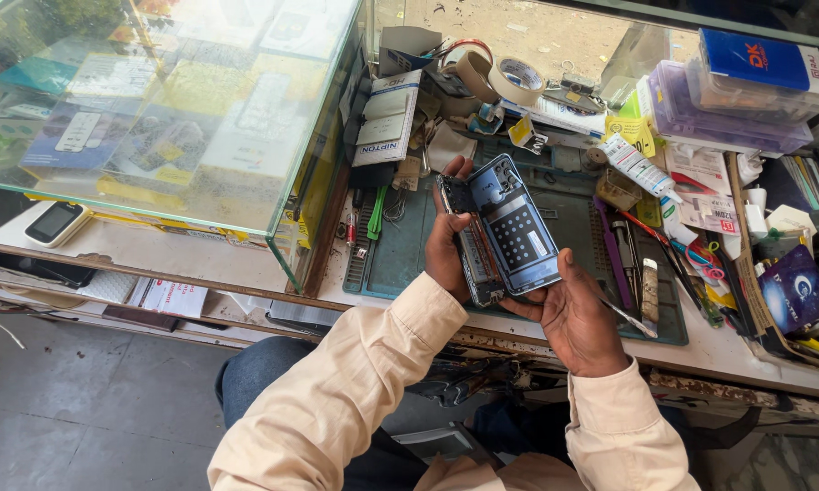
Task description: The person uses a metal prying tool to carefully separate the back cover of a smartphone. They work around the edges, then lift the cover to reveal the internal components including the battery and circuit board.
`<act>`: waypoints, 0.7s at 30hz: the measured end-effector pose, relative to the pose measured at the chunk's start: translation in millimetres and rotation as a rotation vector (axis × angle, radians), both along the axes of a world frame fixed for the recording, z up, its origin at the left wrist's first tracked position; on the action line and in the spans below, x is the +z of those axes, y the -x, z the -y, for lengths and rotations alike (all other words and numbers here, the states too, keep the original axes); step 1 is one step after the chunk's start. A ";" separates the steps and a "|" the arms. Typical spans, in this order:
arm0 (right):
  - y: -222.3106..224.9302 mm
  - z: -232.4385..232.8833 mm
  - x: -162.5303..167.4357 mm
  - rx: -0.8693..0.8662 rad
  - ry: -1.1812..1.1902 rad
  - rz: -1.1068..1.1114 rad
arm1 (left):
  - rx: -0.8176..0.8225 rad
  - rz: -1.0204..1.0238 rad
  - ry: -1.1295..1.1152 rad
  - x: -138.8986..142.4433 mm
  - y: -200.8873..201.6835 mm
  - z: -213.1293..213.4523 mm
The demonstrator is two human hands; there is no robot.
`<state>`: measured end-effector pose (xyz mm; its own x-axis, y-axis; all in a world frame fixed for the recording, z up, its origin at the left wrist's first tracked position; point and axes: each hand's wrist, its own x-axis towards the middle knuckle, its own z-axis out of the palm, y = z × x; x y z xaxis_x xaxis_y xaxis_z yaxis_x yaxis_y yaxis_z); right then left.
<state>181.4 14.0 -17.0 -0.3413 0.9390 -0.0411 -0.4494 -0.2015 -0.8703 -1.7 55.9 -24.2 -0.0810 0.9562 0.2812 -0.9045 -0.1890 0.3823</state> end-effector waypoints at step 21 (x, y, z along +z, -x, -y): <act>1.4 4.6 -17.4 0.006 -0.010 -0.008 | 0.058 -0.063 -0.060 9.6 3.7 5.6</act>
